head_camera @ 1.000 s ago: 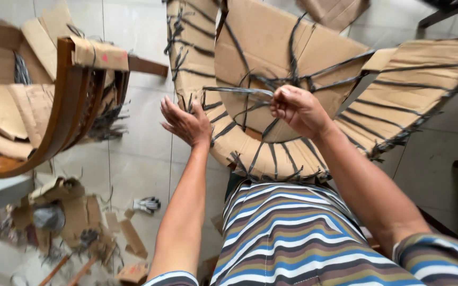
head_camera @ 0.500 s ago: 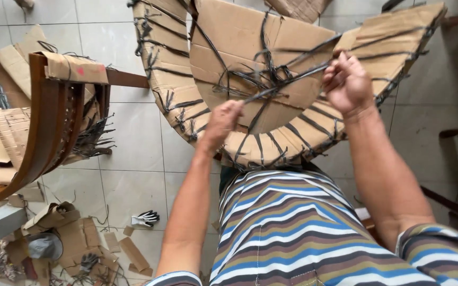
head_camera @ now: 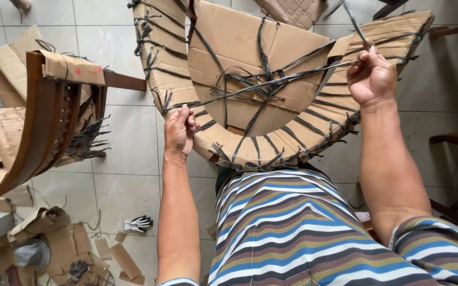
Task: Tying together curved cardboard sections using plastic strips to assemble a furniture component.
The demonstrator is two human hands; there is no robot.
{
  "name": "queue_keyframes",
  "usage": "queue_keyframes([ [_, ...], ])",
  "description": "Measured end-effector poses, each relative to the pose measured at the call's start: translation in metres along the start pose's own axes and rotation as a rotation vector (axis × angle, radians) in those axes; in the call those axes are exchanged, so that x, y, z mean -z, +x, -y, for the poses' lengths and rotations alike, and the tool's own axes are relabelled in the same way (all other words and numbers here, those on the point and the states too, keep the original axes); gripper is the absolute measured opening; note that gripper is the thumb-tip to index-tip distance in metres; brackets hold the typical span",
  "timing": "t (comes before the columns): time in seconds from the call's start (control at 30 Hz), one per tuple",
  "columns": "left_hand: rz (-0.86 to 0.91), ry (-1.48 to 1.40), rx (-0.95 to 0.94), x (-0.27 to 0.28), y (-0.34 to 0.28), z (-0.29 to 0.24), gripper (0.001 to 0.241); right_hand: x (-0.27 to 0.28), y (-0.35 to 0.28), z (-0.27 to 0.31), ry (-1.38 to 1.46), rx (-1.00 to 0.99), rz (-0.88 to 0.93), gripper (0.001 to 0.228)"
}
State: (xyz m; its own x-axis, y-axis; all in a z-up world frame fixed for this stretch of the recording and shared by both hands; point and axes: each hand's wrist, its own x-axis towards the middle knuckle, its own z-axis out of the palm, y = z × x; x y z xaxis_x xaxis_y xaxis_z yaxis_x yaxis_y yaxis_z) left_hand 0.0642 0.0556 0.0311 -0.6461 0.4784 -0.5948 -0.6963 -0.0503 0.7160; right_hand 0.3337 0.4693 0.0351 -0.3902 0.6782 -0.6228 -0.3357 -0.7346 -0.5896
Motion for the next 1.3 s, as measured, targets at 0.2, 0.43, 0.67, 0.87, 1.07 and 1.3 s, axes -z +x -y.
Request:
queue_keyframes([
  [0.2,-0.134,0.302,-0.140,-0.009,-0.013,-0.014,0.020,-0.013,-0.003,-0.006,-0.568,0.194,-0.083,0.033],
  [0.43,0.199,0.701,-0.062,-0.065,-0.033,0.004,0.022,-0.110,-0.098,-0.107,-1.349,0.541,0.599,0.054],
  [0.67,0.129,0.572,-0.160,-0.043,-0.042,-0.017,0.020,-0.131,-0.129,-0.133,-1.160,-0.115,1.007,0.026],
  [0.87,0.135,0.544,-0.025,0.028,-0.061,0.009,0.023,-0.125,-0.117,-0.104,-1.168,-0.132,0.797,0.017],
  [1.07,-0.284,0.218,0.124,0.100,-0.072,0.066,0.021,-0.062,-0.038,-0.126,-1.550,0.193,0.489,0.014],
  [1.3,-0.480,0.201,0.279,0.116,-0.064,0.139,0.018,-0.020,0.039,-0.226,-2.035,0.168,0.338,0.021],
])
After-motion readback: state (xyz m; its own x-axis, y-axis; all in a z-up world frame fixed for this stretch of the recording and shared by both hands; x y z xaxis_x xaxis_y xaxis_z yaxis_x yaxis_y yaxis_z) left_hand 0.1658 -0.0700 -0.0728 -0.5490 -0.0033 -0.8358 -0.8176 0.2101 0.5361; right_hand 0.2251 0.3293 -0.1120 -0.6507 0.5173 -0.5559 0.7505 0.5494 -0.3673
